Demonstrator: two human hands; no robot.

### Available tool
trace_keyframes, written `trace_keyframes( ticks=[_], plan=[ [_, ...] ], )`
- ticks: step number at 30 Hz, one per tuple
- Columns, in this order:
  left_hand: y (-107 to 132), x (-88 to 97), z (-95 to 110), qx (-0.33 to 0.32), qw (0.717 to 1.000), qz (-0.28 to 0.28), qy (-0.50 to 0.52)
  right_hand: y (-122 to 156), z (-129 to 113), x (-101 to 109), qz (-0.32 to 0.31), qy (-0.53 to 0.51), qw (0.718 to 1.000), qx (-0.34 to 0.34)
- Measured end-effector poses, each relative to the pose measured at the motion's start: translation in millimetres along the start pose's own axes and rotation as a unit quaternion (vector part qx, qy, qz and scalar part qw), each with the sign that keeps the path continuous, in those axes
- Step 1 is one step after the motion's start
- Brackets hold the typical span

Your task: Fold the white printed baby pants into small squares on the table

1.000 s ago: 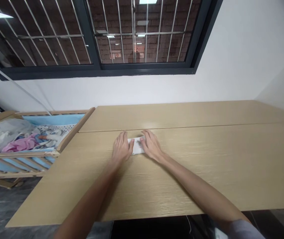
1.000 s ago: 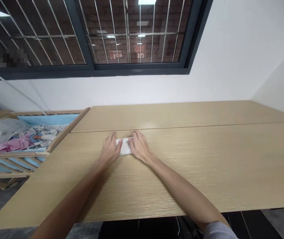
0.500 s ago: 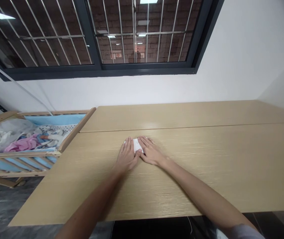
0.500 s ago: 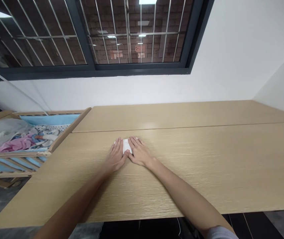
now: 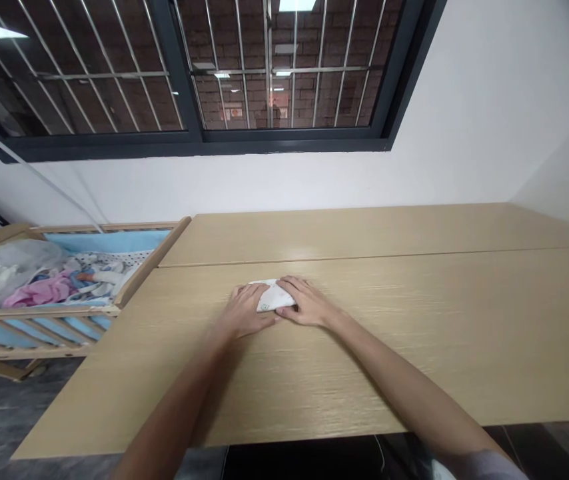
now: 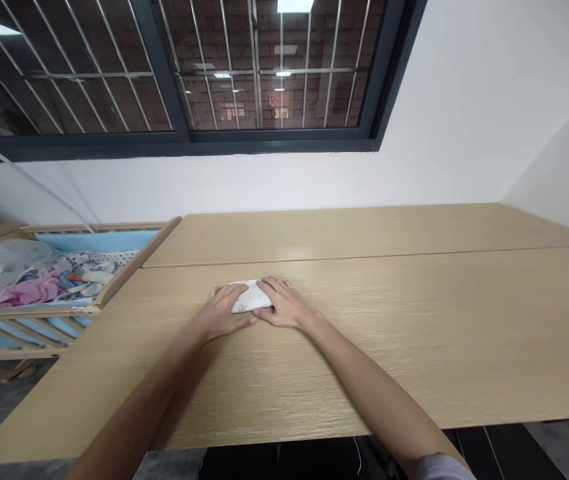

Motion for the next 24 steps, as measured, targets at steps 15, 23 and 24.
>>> trace_keyframes(
  ticks=[15,23,24],
  plan=[
    [-10.6,33.1,21.3,0.128,0.954,0.207,0.175,-33.6,-0.8,45.3,0.072,-0.311,0.940,-0.118],
    [-10.4,1.0,20.6,0.250,0.939,0.096,0.217,-70.0,26.2,44.8,-0.096,-0.375,0.890,-0.241],
    [-9.3,-3.5,21.8,0.256,0.945,0.082,0.188,-72.4,30.6,37.0,-0.110,-0.370,0.890,-0.242]
  ],
)
Point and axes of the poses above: each hand's wrist, its own y-axis away from the middle knuckle, its own x-axis out of the back of the hand, z = x × y, the point moved 2 cm from there along -y, towards the middle knuckle, and after that the axes turned 11 degrees about -x, right-handed, at the moved point
